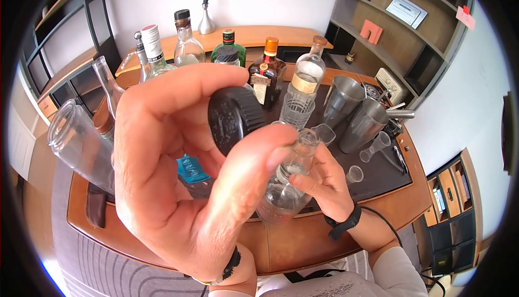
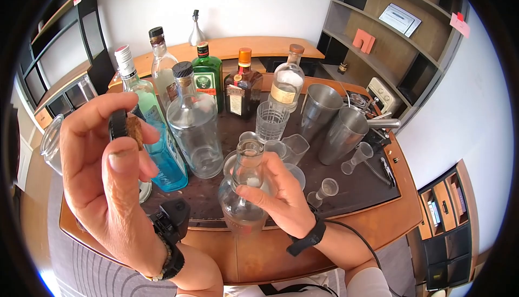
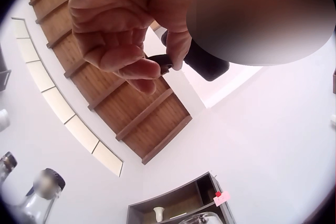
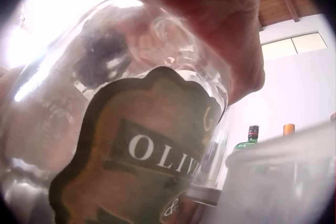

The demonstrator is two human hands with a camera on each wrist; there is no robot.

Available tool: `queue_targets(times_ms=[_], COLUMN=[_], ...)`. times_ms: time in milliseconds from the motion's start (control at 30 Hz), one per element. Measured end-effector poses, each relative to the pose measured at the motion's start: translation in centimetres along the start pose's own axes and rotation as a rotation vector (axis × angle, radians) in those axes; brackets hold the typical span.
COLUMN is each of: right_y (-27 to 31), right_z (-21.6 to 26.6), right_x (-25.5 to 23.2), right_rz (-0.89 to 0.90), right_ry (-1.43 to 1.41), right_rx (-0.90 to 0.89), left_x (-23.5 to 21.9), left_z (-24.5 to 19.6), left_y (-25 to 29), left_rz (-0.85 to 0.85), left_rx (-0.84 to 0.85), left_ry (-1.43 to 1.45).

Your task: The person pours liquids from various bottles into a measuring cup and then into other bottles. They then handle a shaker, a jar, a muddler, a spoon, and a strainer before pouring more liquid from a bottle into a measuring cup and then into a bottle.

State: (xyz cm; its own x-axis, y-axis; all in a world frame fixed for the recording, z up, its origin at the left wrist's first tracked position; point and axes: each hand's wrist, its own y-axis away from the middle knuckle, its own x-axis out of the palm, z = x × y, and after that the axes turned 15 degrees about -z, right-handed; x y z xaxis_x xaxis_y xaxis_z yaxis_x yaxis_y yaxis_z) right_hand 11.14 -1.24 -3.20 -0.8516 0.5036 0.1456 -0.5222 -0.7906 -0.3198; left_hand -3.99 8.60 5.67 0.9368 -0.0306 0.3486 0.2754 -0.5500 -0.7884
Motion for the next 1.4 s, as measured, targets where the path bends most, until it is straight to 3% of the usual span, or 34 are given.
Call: queue_targets(times_ms=[400, 533, 700, 933, 967, 1067, 1100, 1400], right_y=[-0.9, -1.0, -1.0, -0.1, 0.1, 1.0, 1.3, 2.9], right_z=[-0.7, -0.7, -0.3, 3.3, 4.0, 4.3, 3.7, -0.8], right_x=[0.1, 0.0, -1.6, -5.7, -6.0, -7.5, -7.7, -8.2], right_rz=[-0.016, 0.012, 0.092, -0.026, -0.08, 0.012, 0.031, 0.058], right_ry=[0.092, 0.081, 0.202, 0.379, 0.513, 0.941, 0.973, 1.342], right_rx=[-0.044, -0.019, -0.025, -0.221, -0.314, -0.45, -0.507, -0.81], left_x=[-0.9, 0.1, 0.2, 0.4, 0.1, 0.6, 0.7, 1.5], left_z=[-0.2, 0.2, -0.4, -0.3, -0.2, -0.1, -0.7, -1.0], left_y=[-1.0, -0.2, -0.8, -0.4, -0.5, -0.3, -0.2, 0.4], left_rz=[0.091, 0.069, 0.157, 0.151, 0.176, 0.143, 0.09, 0.114], left_rx=[-0.083, -0.048, -0.13, -0.068, -0.075, -0.094, -0.28, -0.253], left_ry=[-0.111, -0.027, -0.088, -0.188, -0.188, -0.157, -0.064, -0.094])
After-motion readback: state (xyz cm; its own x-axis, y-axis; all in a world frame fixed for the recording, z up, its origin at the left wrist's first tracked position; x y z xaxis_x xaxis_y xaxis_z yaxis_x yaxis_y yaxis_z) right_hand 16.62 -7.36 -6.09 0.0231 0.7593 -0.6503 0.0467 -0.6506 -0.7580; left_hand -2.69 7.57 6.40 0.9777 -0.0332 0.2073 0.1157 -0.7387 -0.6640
